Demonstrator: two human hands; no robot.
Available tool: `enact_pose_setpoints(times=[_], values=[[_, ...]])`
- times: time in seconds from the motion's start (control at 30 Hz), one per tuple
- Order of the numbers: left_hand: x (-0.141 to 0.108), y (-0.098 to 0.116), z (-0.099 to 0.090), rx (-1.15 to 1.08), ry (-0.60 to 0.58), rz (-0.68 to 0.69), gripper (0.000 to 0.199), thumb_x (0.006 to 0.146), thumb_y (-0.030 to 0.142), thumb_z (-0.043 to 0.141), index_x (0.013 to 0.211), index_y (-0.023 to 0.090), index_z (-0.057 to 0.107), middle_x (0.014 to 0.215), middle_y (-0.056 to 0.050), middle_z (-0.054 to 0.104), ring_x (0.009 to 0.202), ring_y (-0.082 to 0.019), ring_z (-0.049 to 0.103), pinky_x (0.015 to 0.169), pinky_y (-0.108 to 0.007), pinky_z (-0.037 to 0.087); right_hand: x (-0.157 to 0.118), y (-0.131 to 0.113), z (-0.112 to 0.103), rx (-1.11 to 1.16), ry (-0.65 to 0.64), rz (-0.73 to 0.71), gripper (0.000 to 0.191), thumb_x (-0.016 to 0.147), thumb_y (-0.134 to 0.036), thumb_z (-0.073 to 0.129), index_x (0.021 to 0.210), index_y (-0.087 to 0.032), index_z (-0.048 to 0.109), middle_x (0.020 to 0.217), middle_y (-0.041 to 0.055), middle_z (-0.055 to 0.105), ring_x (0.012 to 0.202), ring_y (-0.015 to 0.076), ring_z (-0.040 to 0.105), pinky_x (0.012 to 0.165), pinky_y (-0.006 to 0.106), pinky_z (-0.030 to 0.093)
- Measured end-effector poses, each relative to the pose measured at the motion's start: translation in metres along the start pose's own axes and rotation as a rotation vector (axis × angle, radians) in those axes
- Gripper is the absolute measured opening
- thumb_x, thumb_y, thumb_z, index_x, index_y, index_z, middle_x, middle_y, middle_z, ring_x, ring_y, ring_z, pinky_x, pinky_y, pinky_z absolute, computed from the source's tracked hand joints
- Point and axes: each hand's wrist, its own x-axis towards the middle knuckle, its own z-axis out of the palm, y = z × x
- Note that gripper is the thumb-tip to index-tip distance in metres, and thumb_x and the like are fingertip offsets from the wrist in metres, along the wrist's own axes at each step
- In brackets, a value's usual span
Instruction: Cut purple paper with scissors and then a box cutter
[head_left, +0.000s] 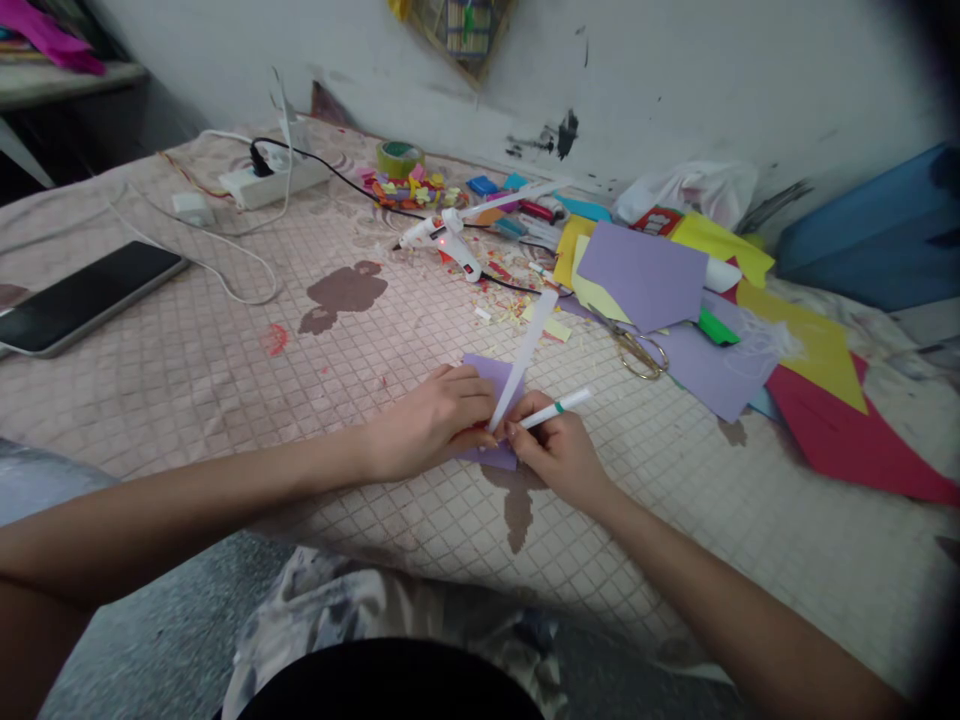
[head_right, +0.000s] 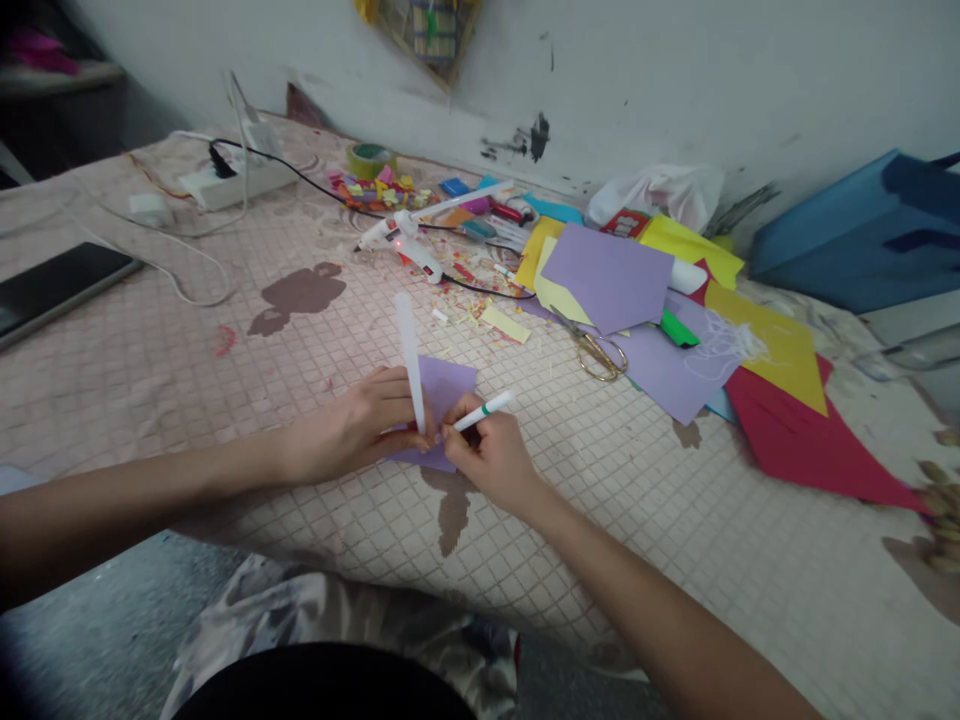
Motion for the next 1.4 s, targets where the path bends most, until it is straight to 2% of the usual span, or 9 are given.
enact_pose_setpoints(times=[0.13,0.4,0.6,0.87,1.4], values=[[0.000,0.001,-0.001,0.021,-0.007,-0.014,0.019,0.093,0.030,0.050,0.092,0.017,0.064,0.094,-0.006,0.062,0.095,-0.020,0.052,0.089,-0.037,0.038,-0.007,0.001,0.002,-0.015,0.049,-0.016,0.016,0.084,-0.026,0.054,0.070,-0.021,0.048,0.054,-0.0054,0.041,0.048,0.0095,0.036,0.044,0.023,0.028],[0.001,0.000,0.000,0.010,0.000,-0.013,0.022,0.093,0.031,0.050,0.087,0.015,0.064,0.090,-0.007,0.061,0.094,-0.021,0.051,0.088,-0.038,0.038,-0.017,0.000,0.002,-0.092,0.070,-0.071,0.014,0.085,-0.024,0.053,0.072,-0.020,0.051,0.059,-0.0034,0.048,0.052,0.0102,0.042,0.047,0.023,0.033],[0.000,0.000,0.001,0.005,0.008,-0.020,0.027,0.094,0.033,0.047,0.085,0.014,0.063,0.088,-0.006,0.060,0.091,-0.021,0.050,0.086,-0.036,0.039,-0.021,-0.004,0.003,-0.184,0.077,-0.177,0.010,0.084,-0.019,0.052,0.074,-0.019,0.052,0.062,-0.0030,0.051,0.050,0.0085,0.044,0.046,0.021,0.034],[-0.001,0.000,0.001,-0.009,0.023,-0.012,0.022,0.093,0.029,0.050,0.083,0.014,0.063,0.086,-0.005,0.060,0.088,-0.019,0.049,0.085,-0.035,0.039,-0.023,-0.003,0.003,-0.359,0.099,-0.331,0.009,0.085,-0.018,0.054,0.075,-0.018,0.053,0.063,-0.0021,0.056,0.054,0.0082,0.050,0.051,0.021,0.037],[-0.001,-0.001,0.002,-0.002,0.042,0.000,0.019,0.092,0.028,0.052,0.084,0.015,0.063,0.087,-0.005,0.060,0.089,-0.019,0.050,0.084,-0.034,0.039,-0.025,-0.001,0.007,-0.397,0.044,-0.433,0.008,0.088,-0.018,0.051,0.080,-0.021,0.049,0.068,-0.0030,0.059,0.063,0.0090,0.058,0.061,0.020,0.046]])
